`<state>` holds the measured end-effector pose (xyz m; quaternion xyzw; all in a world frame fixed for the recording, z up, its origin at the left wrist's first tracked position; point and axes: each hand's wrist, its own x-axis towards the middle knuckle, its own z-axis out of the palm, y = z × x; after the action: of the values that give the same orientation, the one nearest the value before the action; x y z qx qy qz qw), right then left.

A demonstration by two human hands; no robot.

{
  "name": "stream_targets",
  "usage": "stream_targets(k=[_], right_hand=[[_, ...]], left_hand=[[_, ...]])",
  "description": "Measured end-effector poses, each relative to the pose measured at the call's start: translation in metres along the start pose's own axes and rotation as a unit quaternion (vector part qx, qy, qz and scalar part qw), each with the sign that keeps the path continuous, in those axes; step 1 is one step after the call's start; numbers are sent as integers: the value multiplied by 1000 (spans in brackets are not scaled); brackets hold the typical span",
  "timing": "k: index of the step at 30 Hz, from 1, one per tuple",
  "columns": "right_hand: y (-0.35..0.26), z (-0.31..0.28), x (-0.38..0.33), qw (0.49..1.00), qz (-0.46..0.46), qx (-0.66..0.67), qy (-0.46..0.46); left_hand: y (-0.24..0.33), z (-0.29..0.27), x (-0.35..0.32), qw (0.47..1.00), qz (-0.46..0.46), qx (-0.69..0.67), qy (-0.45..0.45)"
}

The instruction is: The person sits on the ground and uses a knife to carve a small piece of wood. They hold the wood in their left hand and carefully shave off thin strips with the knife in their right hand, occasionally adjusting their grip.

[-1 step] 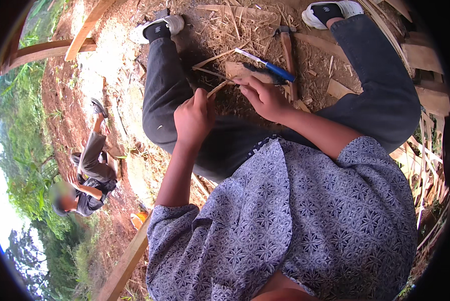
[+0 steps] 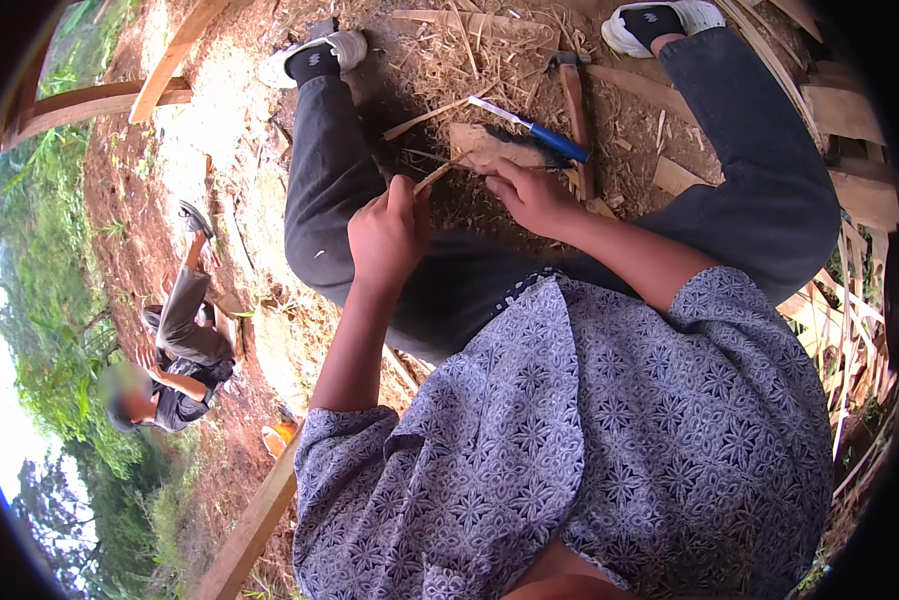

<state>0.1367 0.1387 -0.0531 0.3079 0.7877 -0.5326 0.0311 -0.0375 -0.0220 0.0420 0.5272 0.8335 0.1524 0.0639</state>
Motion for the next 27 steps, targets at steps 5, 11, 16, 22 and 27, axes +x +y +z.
stream_targets(k=[5,11,16,22,27], right_hand=[[-17,-5,5,993,-94,49,58],[8,4,10,999,-39,-26,-16],[-55,-17,3,977,-154,118,83],[-8,4,13,997,-76,29,16],[-23,5,1,982,-158,77,70]], left_hand=[[4,1,4,1000,6,-8,-3],[3,-2,9,999,25,-16,-33],[-1,-3,8,999,18,-19,-43],[-1,-1,7,1000,27,0,-14],[1,-1,13,999,29,-16,-8]])
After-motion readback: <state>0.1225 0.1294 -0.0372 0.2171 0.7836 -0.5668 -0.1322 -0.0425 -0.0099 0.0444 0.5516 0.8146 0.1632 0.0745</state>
